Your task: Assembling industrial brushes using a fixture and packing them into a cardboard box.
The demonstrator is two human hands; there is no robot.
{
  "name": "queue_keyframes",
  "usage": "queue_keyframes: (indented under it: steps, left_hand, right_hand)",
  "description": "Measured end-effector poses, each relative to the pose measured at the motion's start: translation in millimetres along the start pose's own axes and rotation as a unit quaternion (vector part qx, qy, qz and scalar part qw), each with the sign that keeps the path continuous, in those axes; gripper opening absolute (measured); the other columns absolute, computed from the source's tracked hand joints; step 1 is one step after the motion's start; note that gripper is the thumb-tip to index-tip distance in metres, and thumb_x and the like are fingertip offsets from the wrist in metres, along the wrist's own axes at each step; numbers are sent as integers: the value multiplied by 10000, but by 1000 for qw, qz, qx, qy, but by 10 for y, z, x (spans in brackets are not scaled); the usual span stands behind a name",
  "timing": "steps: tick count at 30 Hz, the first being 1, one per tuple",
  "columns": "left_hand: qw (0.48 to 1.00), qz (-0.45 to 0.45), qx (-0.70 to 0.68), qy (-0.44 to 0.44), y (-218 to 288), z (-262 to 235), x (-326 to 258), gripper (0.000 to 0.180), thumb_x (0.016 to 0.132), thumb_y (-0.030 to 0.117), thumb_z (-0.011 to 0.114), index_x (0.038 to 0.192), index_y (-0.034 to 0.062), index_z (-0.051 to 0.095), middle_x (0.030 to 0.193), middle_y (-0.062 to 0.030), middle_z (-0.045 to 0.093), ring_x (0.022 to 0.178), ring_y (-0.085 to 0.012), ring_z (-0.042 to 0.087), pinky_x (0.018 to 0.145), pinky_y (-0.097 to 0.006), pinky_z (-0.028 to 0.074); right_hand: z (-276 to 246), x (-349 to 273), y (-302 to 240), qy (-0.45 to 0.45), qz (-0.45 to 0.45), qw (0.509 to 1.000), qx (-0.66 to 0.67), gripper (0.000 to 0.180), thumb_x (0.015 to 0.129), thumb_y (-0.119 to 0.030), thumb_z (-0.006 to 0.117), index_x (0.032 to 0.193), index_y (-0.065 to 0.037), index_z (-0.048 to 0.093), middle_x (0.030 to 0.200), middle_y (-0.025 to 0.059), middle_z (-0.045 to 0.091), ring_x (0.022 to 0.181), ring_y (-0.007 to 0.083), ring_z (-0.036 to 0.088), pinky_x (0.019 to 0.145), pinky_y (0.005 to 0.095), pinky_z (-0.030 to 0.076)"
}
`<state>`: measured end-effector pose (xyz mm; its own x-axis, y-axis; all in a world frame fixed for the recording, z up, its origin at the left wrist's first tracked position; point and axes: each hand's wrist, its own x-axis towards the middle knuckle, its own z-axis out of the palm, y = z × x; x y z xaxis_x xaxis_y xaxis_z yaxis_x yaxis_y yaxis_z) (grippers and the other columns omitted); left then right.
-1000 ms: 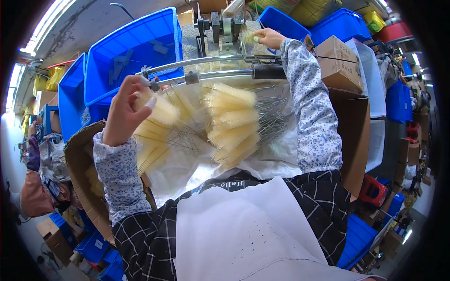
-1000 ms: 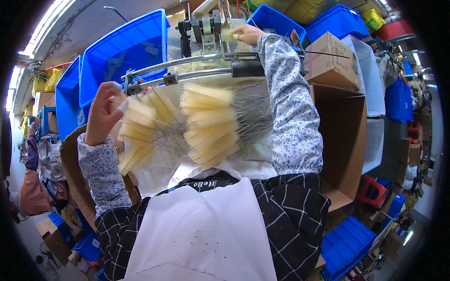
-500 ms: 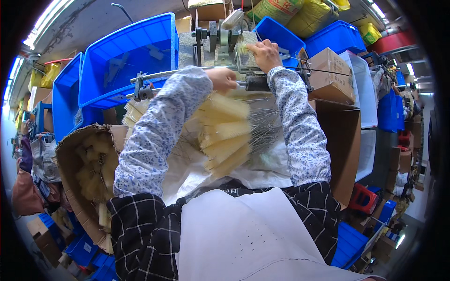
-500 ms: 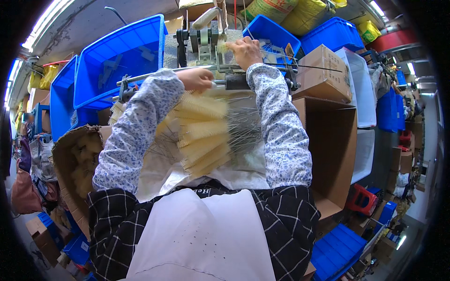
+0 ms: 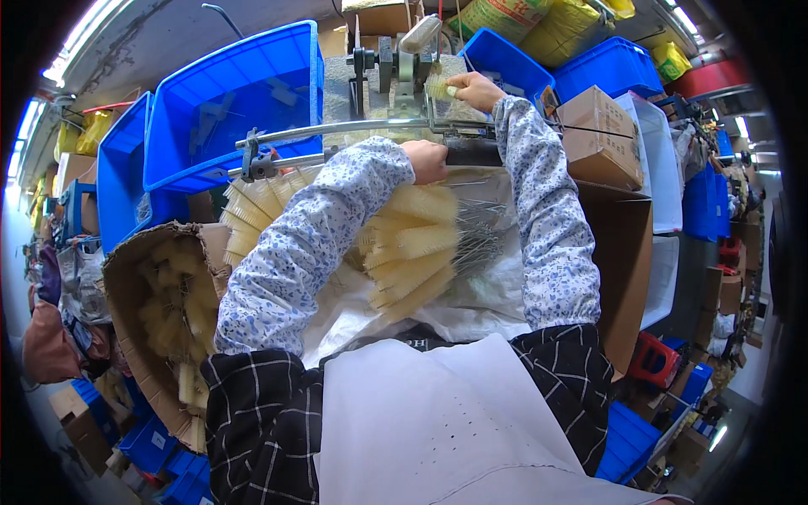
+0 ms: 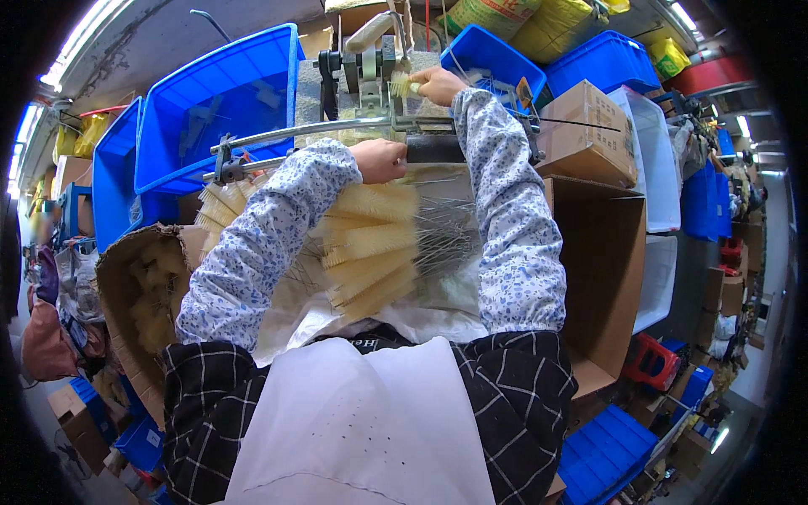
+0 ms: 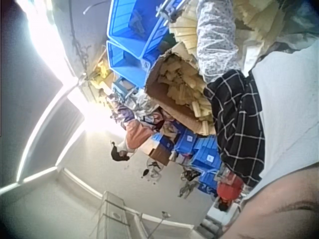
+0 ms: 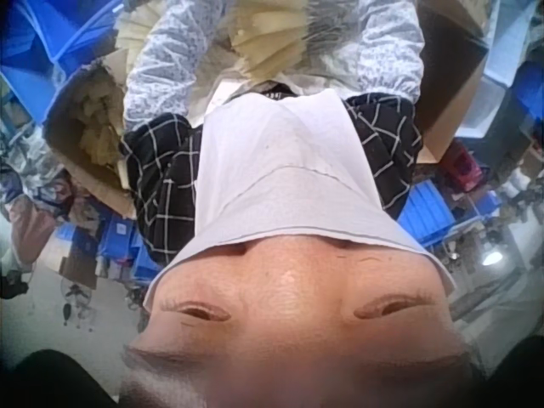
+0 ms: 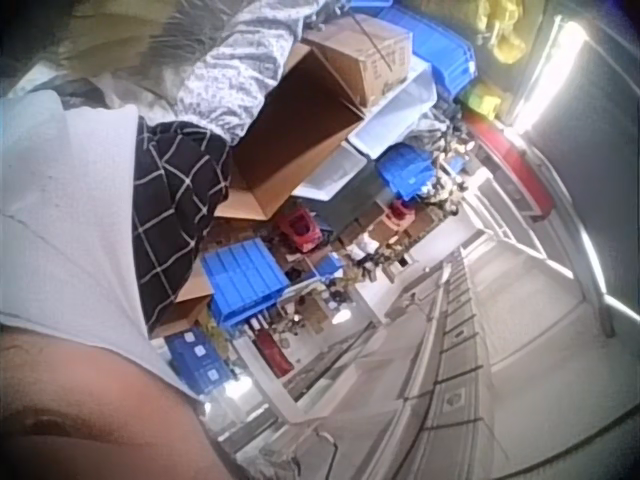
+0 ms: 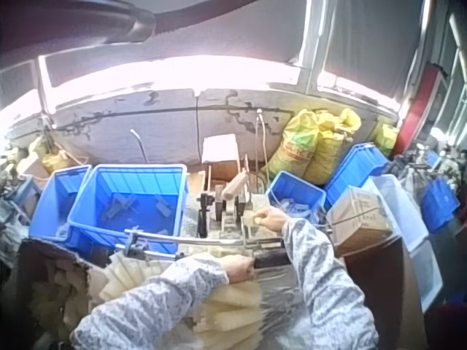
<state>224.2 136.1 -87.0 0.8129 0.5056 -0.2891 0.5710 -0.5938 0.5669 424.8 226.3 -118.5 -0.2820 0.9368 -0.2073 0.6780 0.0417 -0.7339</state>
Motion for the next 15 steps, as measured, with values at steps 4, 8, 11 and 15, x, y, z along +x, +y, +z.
queue_keyframes:
  steps: [4, 8, 11, 15]
  left_hand:
    - [1000, -12, -2, -15, -59, -7, -22, 258, 740, 218, 450, 856, 0, 525, 816, -212, 580, 809, -357, 556, 731, -414, 433]
    - [1000, -6, 2, -10, -44, -41, -81, 278, 754, 235, 465, 904, 6, 507, 834, -194, 585, 797, -338, 566, 724, -398, 439]
    - [993, -30, -87, -68, -93, -229, -184, 329, 767, 271, 545, 998, 42, 492, 888, -158, 584, 787, -253, 571, 715, -344, 441]
    - [986, -10, -163, 10, -425, -582, -562, 268, 787, 223, 581, 941, 36, 466, 758, -76, 525, 695, -142, 483, 606, -275, 412]
  right_hand:
    - [239, -218, -401, 136, 24, 965, -223, 283, 751, -143, 528, 1021, -175, 608, 959, 56, 611, 892, 206, 538, 797, 343, 385]
    - [273, -342, -368, 220, -109, 909, -337, 325, 756, -88, 488, 1019, -240, 604, 940, -13, 597, 944, 149, 460, 835, 334, 293]
    - [225, -406, -300, 237, -114, 887, -381, 351, 750, -56, 484, 1027, -238, 599, 915, -14, 601, 963, 163, 459, 852, 340, 283]
    - [173, -453, -232, 241, -130, 883, -381, 404, 737, -26, 486, 1078, -234, 552, 1007, -7, 553, 1015, 166, 432, 863, 358, 275]
